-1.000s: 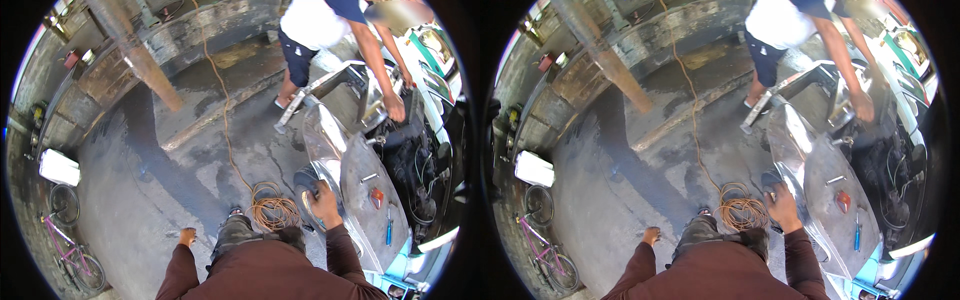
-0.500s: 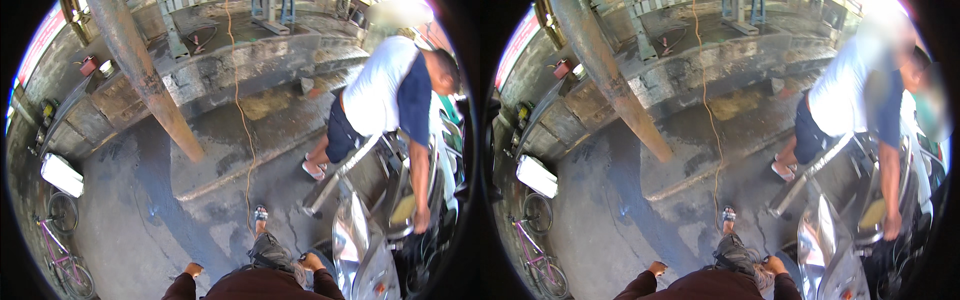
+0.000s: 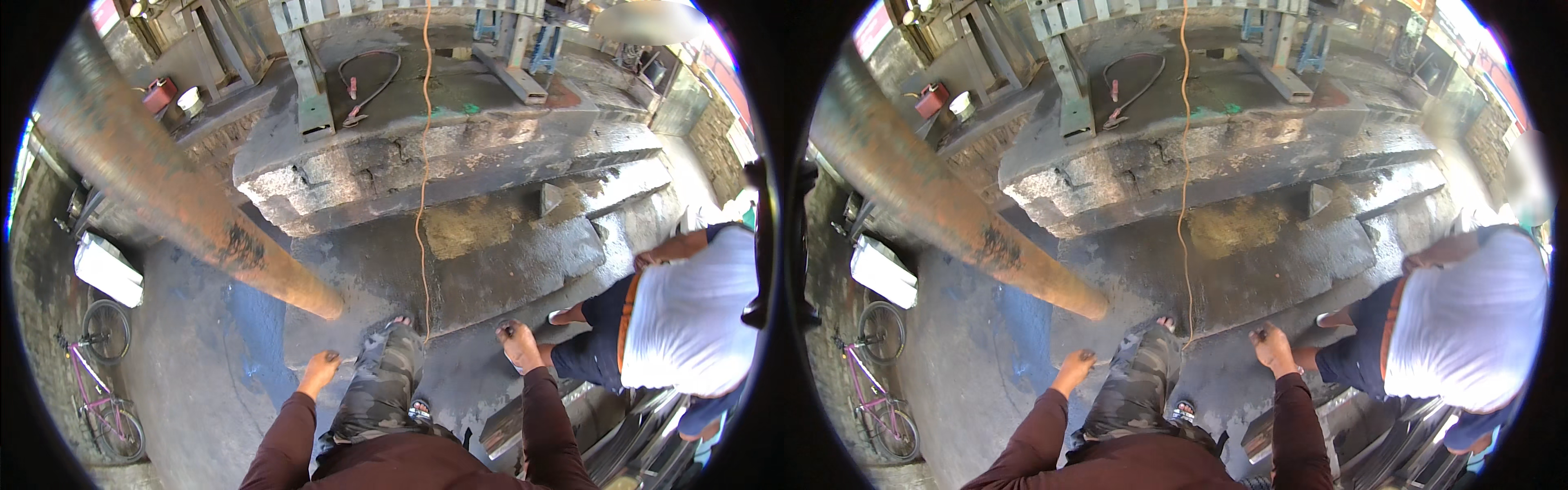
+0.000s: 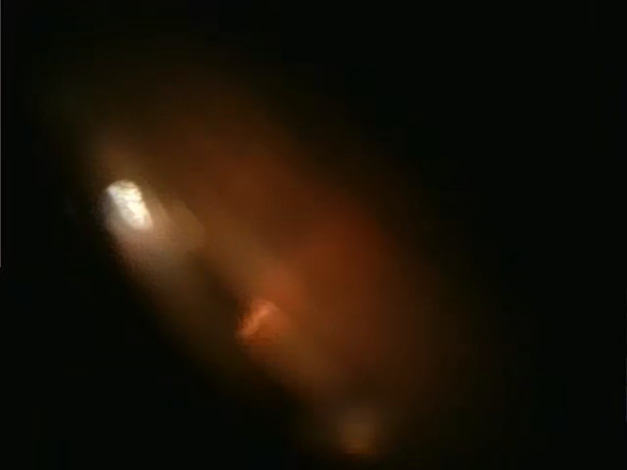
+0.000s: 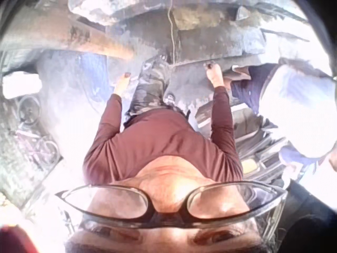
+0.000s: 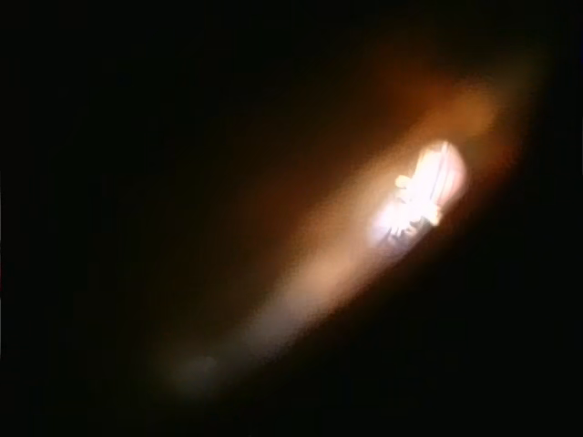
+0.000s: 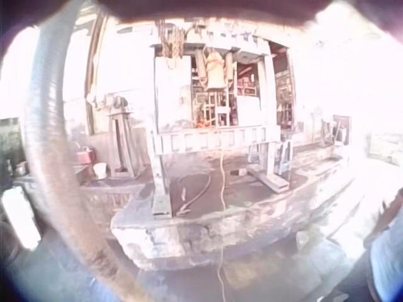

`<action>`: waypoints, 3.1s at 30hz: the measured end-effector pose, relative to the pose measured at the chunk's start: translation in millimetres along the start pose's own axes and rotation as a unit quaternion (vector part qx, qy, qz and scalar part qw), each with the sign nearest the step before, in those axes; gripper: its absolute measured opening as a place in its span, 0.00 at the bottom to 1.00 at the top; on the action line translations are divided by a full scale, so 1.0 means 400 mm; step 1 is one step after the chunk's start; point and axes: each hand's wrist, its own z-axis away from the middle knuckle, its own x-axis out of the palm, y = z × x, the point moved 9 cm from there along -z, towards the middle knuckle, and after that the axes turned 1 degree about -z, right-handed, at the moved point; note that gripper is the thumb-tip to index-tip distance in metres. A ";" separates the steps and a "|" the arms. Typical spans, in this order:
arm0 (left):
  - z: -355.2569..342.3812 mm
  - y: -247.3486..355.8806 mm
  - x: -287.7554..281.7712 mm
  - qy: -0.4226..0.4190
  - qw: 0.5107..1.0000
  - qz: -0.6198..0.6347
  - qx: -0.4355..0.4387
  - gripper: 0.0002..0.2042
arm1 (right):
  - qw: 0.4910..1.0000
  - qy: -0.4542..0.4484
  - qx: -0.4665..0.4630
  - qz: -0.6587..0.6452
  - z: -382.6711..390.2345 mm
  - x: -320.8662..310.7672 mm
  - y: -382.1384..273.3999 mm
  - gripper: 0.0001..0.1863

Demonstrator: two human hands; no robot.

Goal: The person works on a vehicle engine with the hood open, using a wrench and screwdriver to adjust components. They briefly walk to a tool table to retrieve a small part, then return to the engine to continue the repair.

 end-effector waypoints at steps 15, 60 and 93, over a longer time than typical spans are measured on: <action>-0.646 1.046 -0.183 -0.038 0.993 -0.064 0.092 0.17 | 0.791 -0.020 0.565 -0.234 0.322 -0.085 0.312 0.11; -1.244 2.700 1.433 -0.195 0.967 -0.160 0.035 0.17 | 0.758 0.009 0.566 -0.325 -0.767 -1.339 1.187 0.11; -2.199 4.524 1.542 -0.069 0.983 -0.122 0.120 0.22 | 0.967 0.040 0.232 -0.100 -3.438 -3.167 0.834 0.15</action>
